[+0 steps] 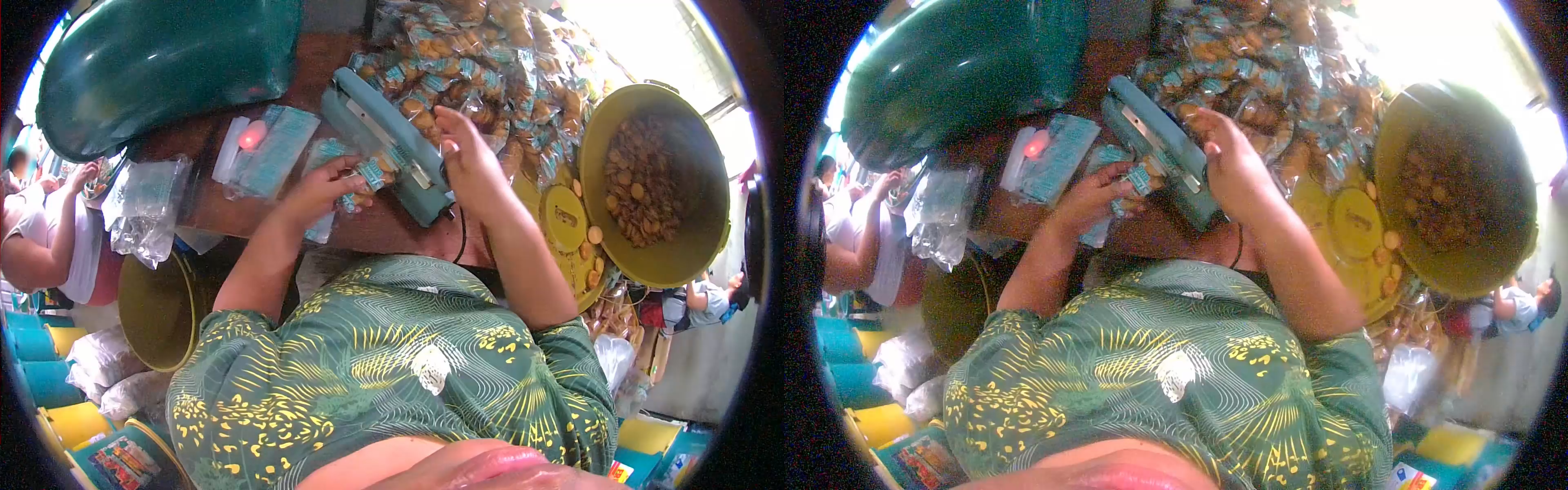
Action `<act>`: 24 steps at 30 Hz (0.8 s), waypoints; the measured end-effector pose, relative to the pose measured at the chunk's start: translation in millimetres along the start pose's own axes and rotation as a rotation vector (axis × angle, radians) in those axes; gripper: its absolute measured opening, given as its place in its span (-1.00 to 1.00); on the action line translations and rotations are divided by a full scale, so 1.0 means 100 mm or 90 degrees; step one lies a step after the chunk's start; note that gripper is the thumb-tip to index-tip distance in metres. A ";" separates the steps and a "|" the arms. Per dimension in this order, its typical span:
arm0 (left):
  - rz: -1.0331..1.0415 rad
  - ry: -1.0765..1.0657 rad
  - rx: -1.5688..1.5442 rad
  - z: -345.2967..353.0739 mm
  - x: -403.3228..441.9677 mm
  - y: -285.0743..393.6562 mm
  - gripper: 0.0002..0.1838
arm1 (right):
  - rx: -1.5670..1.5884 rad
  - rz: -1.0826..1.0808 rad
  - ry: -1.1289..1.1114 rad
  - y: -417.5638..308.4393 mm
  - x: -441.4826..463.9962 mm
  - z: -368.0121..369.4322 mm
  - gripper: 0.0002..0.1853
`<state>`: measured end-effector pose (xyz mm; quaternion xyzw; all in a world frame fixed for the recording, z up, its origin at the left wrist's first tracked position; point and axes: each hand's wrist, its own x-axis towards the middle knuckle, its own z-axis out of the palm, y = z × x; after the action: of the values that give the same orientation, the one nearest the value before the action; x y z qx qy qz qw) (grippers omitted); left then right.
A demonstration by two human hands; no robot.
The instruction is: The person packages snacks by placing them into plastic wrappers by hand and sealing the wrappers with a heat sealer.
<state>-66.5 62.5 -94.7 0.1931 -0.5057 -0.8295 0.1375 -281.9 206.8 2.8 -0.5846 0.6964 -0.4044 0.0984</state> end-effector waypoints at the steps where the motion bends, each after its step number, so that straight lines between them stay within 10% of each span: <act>1: -0.013 0.000 -0.002 -0.02 -0.02 0.01 -0.44 | -0.036 -0.011 0.005 0.09 -0.02 0.09 -0.58; 24: 0.124 0.039 0.477 0.06 0.08 0.17 -0.37 | 0.132 0.023 0.093 0.05 -0.08 0.16 -0.78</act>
<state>-75.8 56.2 -78.1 0.2057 -0.7852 -0.5644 0.1505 -273.4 206.6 -13.1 -0.5274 0.6665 -0.5142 0.1146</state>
